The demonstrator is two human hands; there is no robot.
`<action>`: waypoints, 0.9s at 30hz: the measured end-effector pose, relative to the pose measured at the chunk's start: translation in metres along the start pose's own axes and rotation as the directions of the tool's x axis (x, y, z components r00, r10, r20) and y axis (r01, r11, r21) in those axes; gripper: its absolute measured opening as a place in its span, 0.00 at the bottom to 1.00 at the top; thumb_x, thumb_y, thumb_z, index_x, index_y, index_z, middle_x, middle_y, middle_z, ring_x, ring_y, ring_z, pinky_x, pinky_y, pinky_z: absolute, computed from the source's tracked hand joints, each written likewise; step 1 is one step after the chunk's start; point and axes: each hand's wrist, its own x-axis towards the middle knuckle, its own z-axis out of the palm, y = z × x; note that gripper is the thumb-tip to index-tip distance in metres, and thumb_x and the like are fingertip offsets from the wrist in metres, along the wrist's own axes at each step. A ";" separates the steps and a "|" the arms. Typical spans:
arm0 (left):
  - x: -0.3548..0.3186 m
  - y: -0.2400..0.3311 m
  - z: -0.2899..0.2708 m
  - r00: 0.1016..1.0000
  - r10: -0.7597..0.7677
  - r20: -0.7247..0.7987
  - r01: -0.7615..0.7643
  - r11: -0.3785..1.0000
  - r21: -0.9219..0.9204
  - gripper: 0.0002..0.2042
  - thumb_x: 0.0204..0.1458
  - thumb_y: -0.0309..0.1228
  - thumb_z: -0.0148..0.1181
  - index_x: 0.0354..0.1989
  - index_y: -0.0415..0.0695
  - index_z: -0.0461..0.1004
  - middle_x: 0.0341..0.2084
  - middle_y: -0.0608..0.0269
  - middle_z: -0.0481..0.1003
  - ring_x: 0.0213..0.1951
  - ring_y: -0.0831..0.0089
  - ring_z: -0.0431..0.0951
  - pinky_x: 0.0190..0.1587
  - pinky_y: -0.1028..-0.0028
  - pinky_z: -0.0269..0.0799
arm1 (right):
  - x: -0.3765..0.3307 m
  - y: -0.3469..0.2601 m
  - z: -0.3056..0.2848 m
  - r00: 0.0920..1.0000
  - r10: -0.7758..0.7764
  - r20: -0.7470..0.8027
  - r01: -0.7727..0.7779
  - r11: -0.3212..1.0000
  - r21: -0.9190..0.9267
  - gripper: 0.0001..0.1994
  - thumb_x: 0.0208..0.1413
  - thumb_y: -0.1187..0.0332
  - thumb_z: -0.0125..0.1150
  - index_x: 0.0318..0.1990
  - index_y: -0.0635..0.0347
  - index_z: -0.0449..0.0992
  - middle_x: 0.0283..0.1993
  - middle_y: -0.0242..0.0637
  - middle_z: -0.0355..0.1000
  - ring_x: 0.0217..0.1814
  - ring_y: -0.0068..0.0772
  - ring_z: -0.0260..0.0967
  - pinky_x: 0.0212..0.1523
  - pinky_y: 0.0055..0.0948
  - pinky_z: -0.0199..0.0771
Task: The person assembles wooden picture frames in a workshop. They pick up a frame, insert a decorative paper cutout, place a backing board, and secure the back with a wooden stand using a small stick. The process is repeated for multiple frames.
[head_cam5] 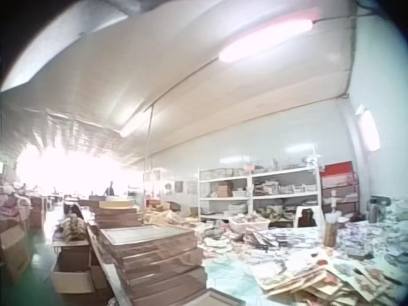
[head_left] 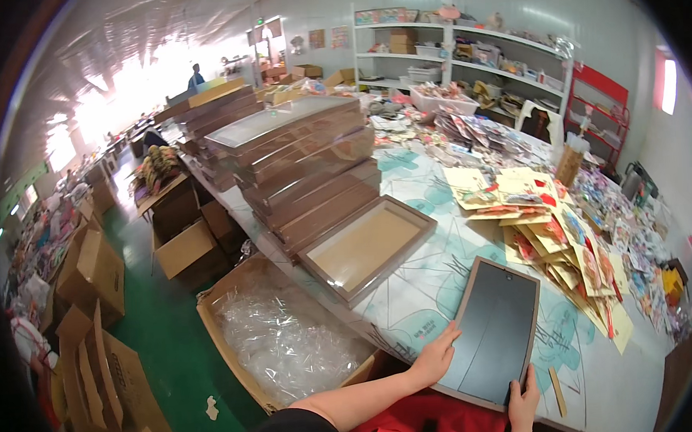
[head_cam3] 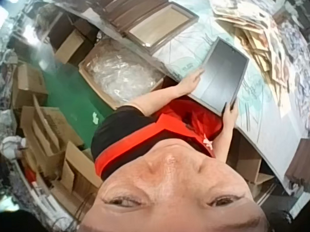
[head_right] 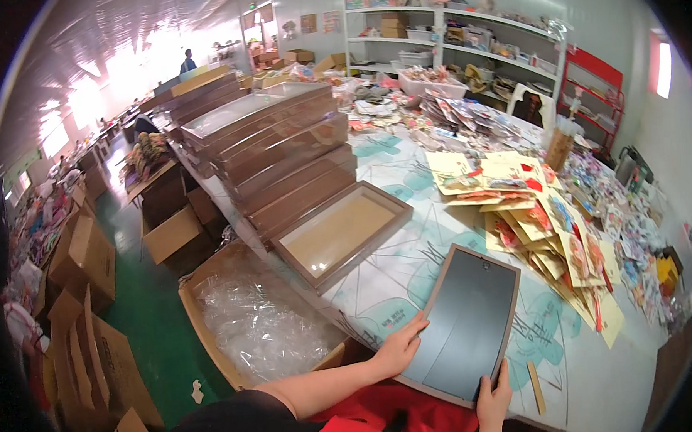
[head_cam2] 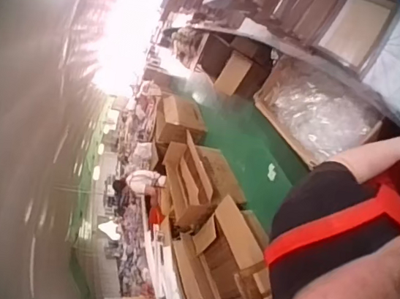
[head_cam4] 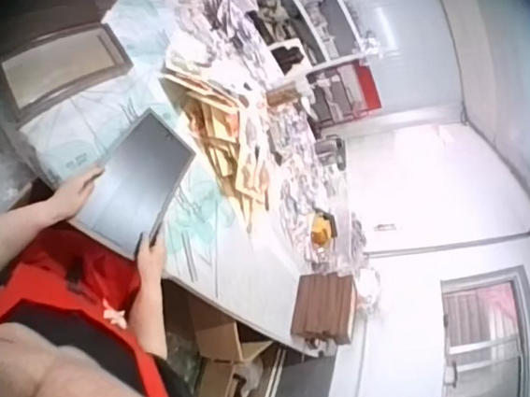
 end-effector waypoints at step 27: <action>0.014 0.002 0.021 0.997 0.015 0.076 -0.010 0.998 -0.060 0.15 0.52 0.21 0.46 0.48 0.36 0.69 0.60 0.42 0.57 0.64 0.55 0.55 0.63 0.68 0.51 | -0.048 0.017 -0.015 0.905 -0.424 -0.042 0.421 0.905 -0.055 0.11 0.37 0.77 0.66 0.32 0.63 0.74 0.42 0.44 0.73 0.52 0.51 0.67 0.58 0.47 0.60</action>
